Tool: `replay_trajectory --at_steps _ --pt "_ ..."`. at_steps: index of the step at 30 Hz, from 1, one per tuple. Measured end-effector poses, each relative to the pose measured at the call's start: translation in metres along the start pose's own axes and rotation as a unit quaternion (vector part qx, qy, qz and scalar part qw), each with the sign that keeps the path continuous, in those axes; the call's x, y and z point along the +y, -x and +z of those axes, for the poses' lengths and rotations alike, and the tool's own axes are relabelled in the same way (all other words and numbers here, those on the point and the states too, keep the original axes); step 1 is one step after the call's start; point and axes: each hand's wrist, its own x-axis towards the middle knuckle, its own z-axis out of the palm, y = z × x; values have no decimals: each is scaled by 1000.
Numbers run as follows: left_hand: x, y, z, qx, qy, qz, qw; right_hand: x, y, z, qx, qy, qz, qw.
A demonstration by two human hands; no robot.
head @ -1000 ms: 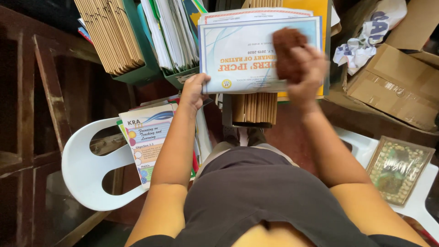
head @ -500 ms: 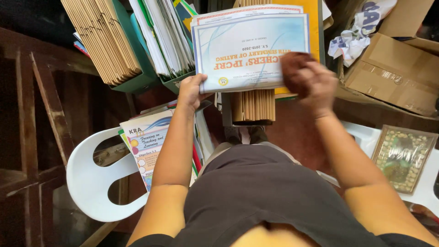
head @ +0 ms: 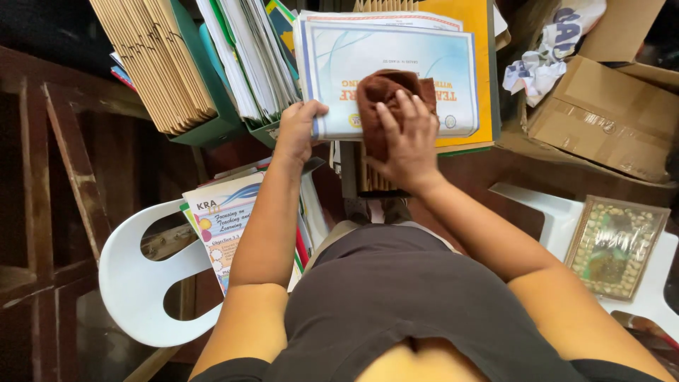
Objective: The recorder is wiping dust off various folders, envelopes, and documents using a cloth.
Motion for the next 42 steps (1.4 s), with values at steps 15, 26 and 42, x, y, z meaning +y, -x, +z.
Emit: replay_trajectory --at_steps 15,26,42 --pt "66 43 80 -273 -121 230 926 84 -103 -117 197 -354 -32 914" --pt "37 2 85 -289 -151 194 925 97 -85 -216 163 -617 130 759" --pt "-15 26 -7 -182 54 47 981 128 -97 -25 19 -704 478 525"
